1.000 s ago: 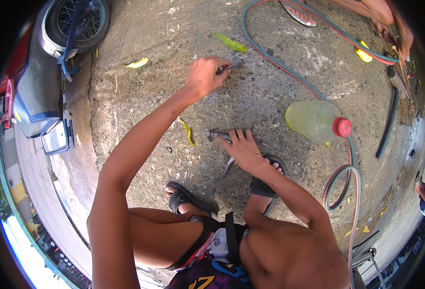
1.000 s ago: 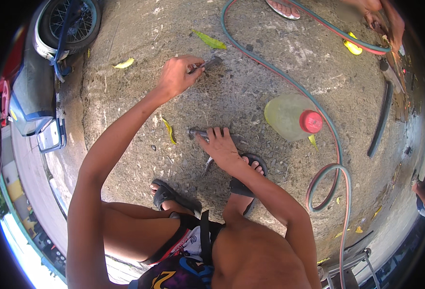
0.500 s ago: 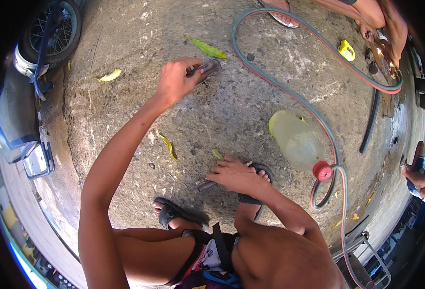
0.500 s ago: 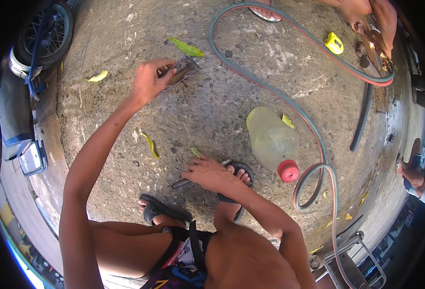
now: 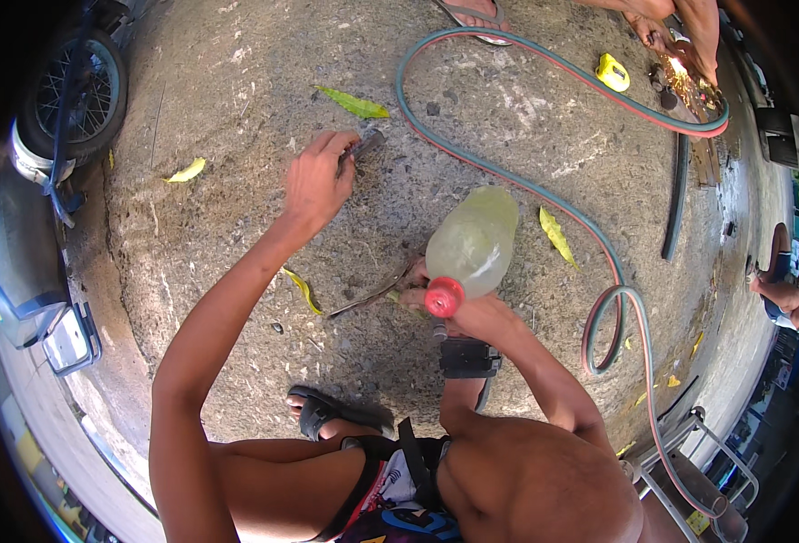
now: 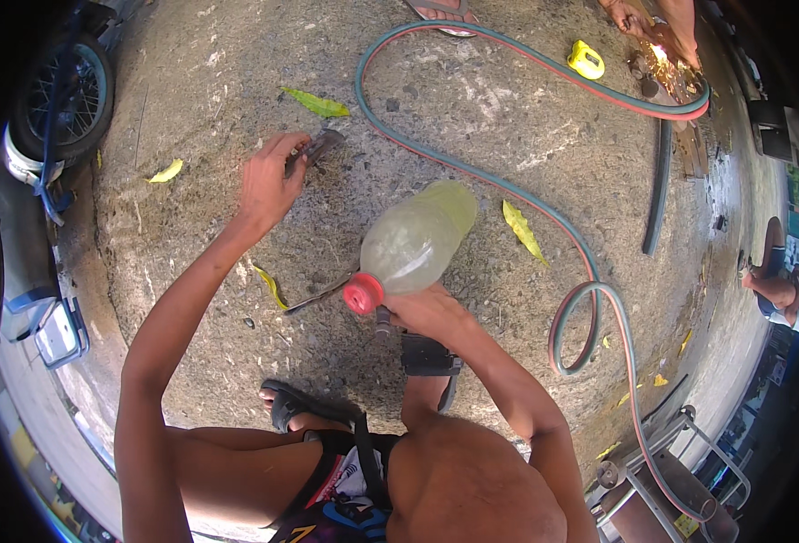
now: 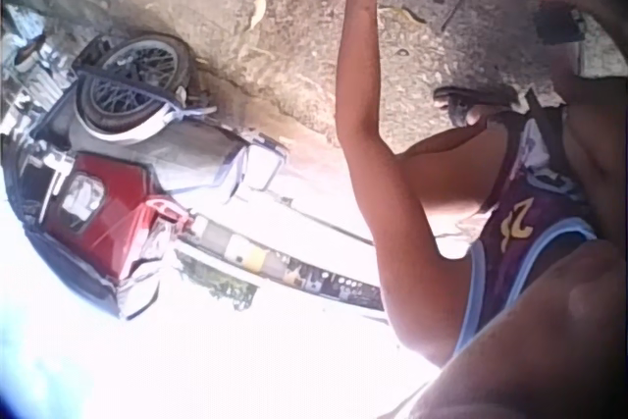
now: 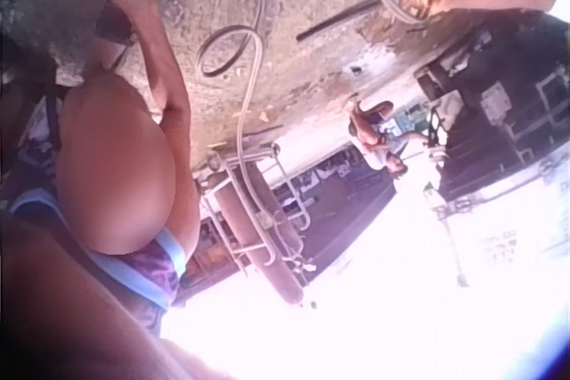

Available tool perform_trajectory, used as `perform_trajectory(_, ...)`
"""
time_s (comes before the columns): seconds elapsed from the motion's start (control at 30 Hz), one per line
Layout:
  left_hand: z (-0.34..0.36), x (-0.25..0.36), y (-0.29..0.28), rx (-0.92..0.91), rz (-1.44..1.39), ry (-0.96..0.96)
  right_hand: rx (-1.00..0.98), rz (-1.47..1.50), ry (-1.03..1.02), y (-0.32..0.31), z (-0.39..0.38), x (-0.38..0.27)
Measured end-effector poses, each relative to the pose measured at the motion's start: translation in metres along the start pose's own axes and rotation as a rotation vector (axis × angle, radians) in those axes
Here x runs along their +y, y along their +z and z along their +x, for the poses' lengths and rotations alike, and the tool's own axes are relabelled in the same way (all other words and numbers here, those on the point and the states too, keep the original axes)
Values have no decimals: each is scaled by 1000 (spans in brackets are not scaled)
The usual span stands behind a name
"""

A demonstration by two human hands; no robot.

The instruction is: The person assists in welding a metal beam by positioning and securing a metal plate with a hammer and pliers while another person uses a welding torch. The person also pours liquid from a plastic bottle onto the metal plate during the process.

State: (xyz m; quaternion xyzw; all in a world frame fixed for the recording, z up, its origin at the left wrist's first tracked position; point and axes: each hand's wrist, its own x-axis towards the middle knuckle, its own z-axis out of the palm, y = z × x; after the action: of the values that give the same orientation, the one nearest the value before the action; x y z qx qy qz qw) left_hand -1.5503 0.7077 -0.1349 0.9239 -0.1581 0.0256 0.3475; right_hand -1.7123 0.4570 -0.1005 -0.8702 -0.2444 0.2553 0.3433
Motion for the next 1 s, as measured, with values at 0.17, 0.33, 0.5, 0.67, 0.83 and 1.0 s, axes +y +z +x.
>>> perform_trajectory(0.17,-1,1,12,16,-74,57,55,-175,-173,-32,16,4)
perform_trajectory(0.33,10,-42,-8,238,-123,-222,26,-109,-33,-63,23,-7)
perform_trajectory(0.5,18,-48,-9,209,-142,-344,-332,-218,146,-89,44,-7)
perform_trajectory(0.67,26,-43,-19,66,-67,-295,-265,-301,315,-69,49,59)
perform_trajectory(0.83,16,-70,-39,24,-54,-365,36,-562,206,-38,96,14)
perform_trajectory(1.0,20,-56,-43,-24,-59,-421,160,-738,-709,46,214,-31)
